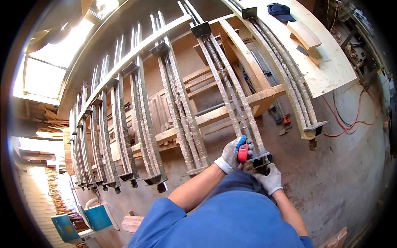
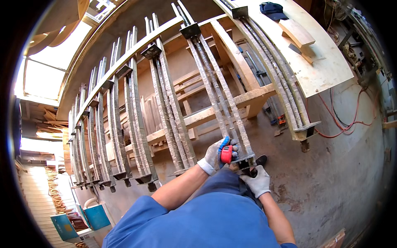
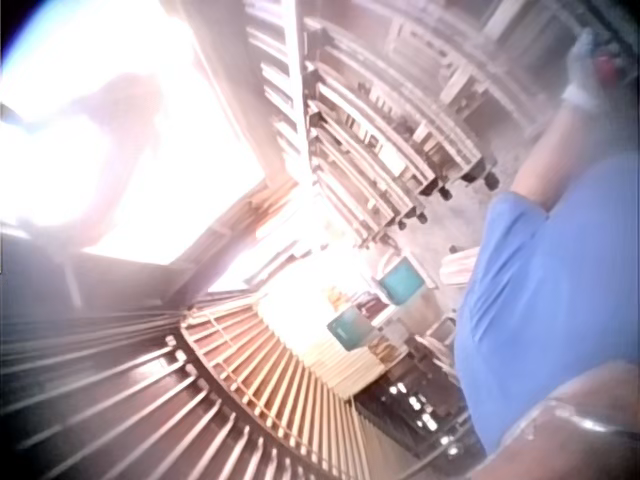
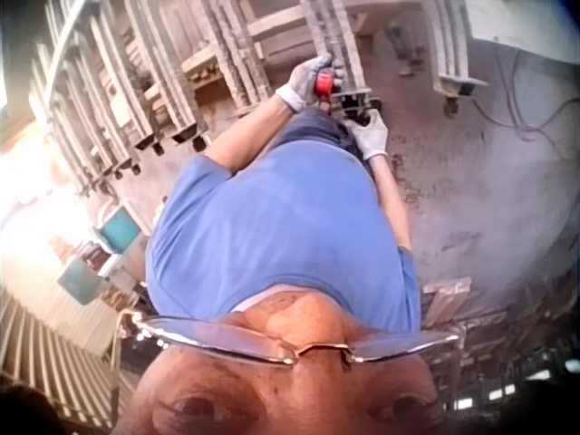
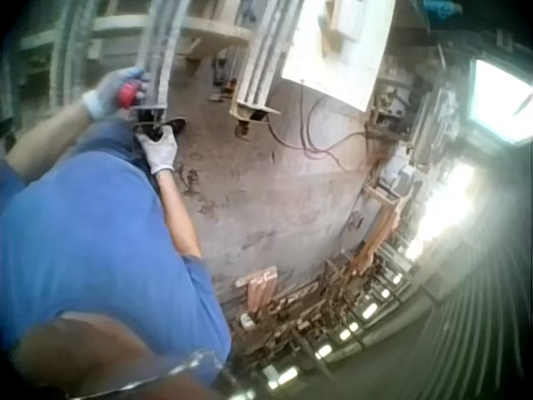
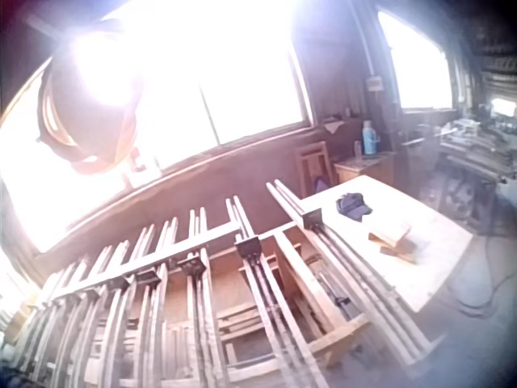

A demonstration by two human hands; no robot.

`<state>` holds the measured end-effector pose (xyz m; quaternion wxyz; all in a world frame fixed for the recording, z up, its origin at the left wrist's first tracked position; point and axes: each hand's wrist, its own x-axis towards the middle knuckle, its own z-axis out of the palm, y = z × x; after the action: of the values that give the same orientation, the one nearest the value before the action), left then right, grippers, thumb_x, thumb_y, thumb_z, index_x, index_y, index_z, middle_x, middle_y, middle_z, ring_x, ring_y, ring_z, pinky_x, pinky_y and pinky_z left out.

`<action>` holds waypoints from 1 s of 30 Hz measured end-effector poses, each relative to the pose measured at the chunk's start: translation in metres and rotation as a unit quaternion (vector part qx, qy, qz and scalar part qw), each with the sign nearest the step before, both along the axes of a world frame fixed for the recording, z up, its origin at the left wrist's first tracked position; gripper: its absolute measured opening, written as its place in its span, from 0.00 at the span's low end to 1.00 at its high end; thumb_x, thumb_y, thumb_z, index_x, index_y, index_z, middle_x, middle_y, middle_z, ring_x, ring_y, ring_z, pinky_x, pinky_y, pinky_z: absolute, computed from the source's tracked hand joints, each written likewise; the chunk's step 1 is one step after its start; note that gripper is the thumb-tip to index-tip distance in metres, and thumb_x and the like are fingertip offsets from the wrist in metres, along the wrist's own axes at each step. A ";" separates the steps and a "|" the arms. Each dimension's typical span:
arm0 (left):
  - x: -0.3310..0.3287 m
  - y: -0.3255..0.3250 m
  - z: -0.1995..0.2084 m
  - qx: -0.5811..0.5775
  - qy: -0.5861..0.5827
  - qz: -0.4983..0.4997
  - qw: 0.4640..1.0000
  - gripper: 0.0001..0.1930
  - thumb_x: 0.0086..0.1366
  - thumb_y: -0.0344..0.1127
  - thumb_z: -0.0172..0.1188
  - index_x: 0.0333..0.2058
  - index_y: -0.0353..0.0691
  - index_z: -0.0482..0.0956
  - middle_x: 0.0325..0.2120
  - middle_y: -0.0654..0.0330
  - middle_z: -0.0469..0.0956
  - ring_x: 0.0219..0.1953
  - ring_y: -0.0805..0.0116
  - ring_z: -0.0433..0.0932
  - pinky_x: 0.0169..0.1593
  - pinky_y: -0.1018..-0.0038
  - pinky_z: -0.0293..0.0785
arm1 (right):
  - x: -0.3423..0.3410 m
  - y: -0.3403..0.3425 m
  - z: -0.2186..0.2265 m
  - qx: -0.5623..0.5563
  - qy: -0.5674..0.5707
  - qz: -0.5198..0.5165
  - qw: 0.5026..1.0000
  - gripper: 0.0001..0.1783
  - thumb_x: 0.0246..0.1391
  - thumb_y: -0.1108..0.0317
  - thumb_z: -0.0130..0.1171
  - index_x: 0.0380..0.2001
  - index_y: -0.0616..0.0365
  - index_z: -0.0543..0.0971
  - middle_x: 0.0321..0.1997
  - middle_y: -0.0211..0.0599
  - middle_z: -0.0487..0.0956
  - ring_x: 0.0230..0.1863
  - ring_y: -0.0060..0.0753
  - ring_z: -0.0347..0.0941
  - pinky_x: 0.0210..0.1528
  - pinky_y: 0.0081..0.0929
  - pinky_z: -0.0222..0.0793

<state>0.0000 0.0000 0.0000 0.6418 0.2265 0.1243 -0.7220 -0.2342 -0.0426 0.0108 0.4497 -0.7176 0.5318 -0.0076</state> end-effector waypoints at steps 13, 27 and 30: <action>-0.006 0.001 0.010 0.022 -0.024 0.002 0.999 0.17 0.75 0.46 0.49 0.44 0.37 0.75 0.34 0.52 0.80 0.29 0.61 0.78 0.37 0.67 0.77 | -0.029 0.037 -0.090 0.466 -0.297 -0.145 0.821 0.30 0.61 0.43 0.59 0.56 0.54 0.75 0.49 0.40 0.81 0.46 0.39 0.79 0.51 0.41 0.76; -0.009 -0.004 0.017 0.073 -0.056 -0.001 0.996 0.14 0.73 0.45 0.52 0.40 0.40 0.75 0.31 0.54 0.81 0.26 0.63 0.79 0.33 0.68 0.79 | -0.042 0.026 -0.108 0.550 -0.375 -0.287 0.689 0.13 0.66 0.63 0.56 0.48 0.58 0.78 0.42 0.39 0.83 0.39 0.40 0.78 0.45 0.36 0.76; -0.006 0.000 0.008 0.068 -0.075 -0.014 0.995 0.18 0.75 0.47 0.50 0.44 0.36 0.75 0.33 0.53 0.79 0.30 0.60 0.77 0.39 0.66 0.78 | -0.037 0.017 -0.082 0.276 -0.202 -0.121 0.932 0.21 0.55 0.58 0.68 0.45 0.60 0.78 0.41 0.40 0.84 0.39 0.40 0.80 0.46 0.36 0.76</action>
<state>-0.0059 -0.0003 0.0083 0.6220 0.3249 0.1216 -0.7020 -0.2712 -0.0253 -0.0715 0.7234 -0.4786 0.4939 -0.0597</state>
